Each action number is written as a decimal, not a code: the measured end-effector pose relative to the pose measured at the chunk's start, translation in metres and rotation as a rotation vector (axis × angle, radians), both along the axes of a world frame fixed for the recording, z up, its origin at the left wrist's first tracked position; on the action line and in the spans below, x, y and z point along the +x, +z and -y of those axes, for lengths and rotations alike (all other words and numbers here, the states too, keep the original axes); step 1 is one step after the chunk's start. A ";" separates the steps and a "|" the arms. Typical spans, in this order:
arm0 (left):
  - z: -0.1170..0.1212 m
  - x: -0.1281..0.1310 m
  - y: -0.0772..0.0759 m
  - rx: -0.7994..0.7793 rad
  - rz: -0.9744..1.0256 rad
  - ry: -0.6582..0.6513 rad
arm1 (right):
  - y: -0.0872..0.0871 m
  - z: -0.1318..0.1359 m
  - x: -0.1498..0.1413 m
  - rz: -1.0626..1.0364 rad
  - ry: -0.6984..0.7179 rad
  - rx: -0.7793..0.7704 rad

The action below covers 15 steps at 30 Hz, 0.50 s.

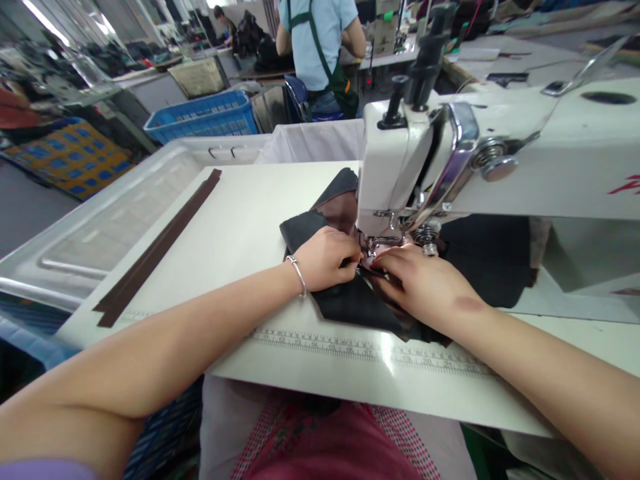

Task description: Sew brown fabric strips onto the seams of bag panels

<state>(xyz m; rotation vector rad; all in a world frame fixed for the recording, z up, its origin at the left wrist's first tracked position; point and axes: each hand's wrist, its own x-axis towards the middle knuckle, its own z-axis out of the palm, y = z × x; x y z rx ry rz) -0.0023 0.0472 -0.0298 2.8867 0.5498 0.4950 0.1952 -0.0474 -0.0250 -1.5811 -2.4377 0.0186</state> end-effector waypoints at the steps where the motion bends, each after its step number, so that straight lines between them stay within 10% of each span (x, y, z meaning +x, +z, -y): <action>1: 0.000 -0.001 0.000 -0.007 0.017 -0.006 | -0.001 0.000 -0.004 0.045 -0.003 0.045; 15: -0.037 0.005 0.010 0.204 -0.269 -0.008 | -0.008 -0.005 -0.012 0.251 0.161 0.244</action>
